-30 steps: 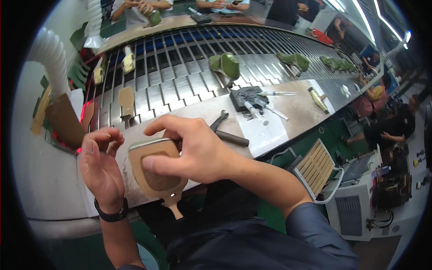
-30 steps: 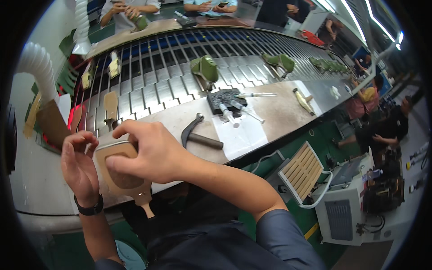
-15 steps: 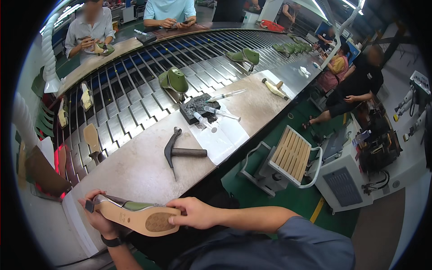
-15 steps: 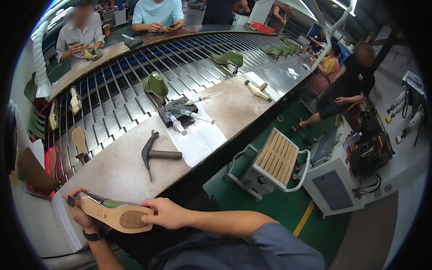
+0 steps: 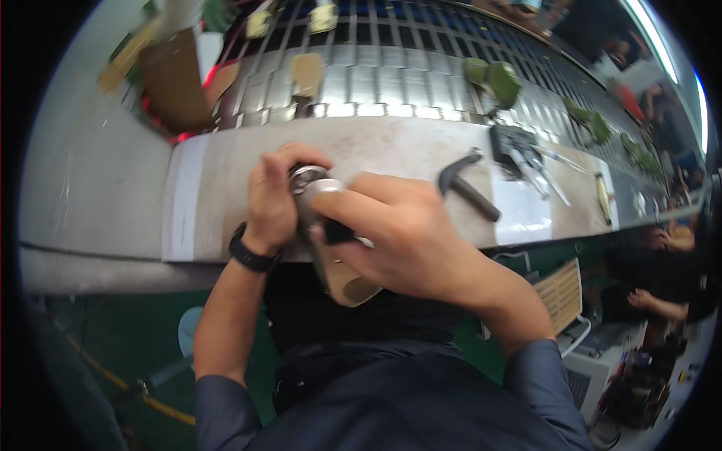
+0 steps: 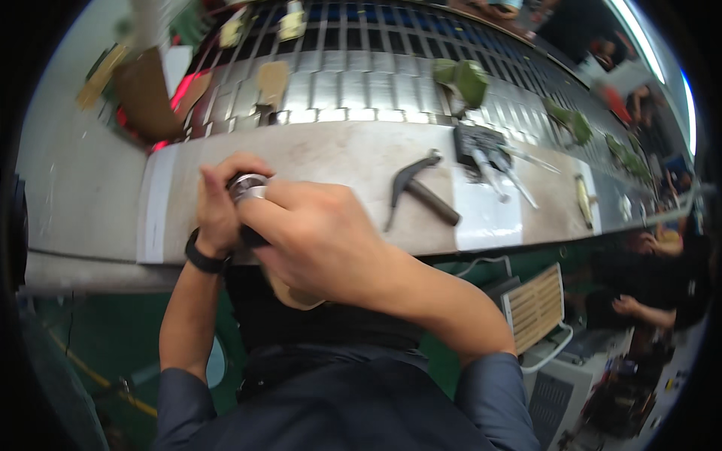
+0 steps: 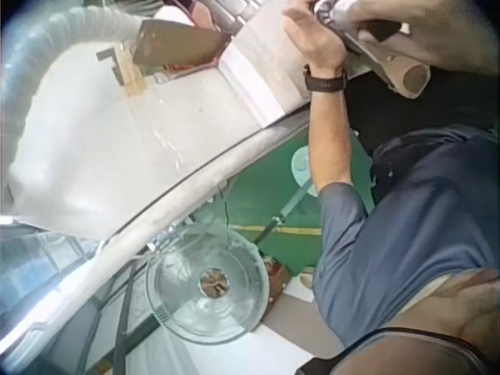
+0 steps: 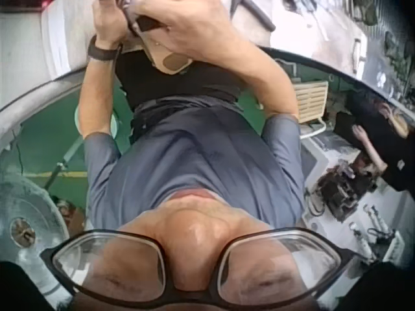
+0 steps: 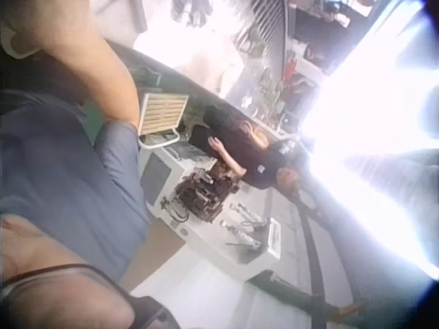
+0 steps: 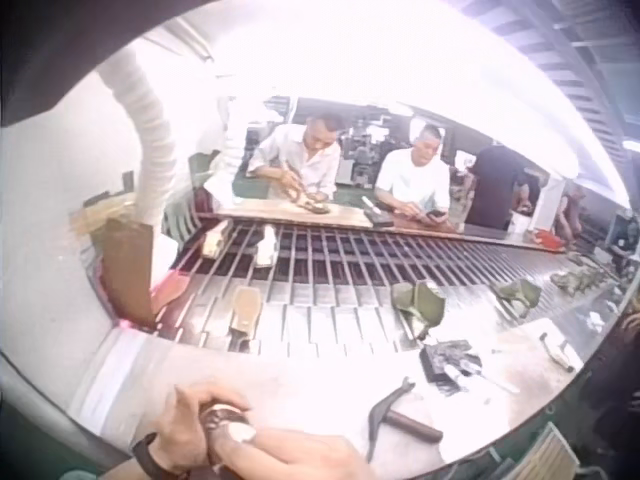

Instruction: The person takes outsoles and shoe uppers from a conveyor, aligns them, and hammers the edges to secure the bond. They repeatedly pick up new components, press them together by hand, and use a hammer to flatten the seams around the heel and toe.

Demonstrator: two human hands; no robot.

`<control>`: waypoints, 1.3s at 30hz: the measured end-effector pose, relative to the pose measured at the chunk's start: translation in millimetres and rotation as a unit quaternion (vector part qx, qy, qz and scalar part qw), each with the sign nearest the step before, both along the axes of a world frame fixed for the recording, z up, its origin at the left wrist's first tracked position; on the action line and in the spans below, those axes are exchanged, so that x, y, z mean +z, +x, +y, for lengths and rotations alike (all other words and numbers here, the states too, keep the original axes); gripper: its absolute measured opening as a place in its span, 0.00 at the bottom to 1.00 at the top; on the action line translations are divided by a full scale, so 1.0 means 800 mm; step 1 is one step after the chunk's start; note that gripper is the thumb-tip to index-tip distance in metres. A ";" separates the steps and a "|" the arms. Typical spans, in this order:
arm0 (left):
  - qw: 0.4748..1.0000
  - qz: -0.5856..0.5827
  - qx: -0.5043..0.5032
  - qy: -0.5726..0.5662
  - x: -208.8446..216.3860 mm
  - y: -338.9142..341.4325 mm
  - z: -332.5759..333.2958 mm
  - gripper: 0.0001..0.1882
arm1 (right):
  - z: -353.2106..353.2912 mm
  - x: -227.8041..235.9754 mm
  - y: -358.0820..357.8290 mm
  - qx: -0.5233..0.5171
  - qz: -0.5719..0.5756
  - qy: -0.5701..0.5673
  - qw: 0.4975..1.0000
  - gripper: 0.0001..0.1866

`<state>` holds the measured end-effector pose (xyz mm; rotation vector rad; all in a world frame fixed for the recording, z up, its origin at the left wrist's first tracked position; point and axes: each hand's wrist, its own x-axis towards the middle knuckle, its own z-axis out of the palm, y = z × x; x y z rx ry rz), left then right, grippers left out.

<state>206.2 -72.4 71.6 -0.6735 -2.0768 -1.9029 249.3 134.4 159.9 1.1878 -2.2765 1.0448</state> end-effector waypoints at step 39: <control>0.998 -0.051 0.016 0.023 0.004 0.000 -0.025 0.55 | -0.059 -0.069 -0.032 -0.026 0.190 -0.061 0.980 0.16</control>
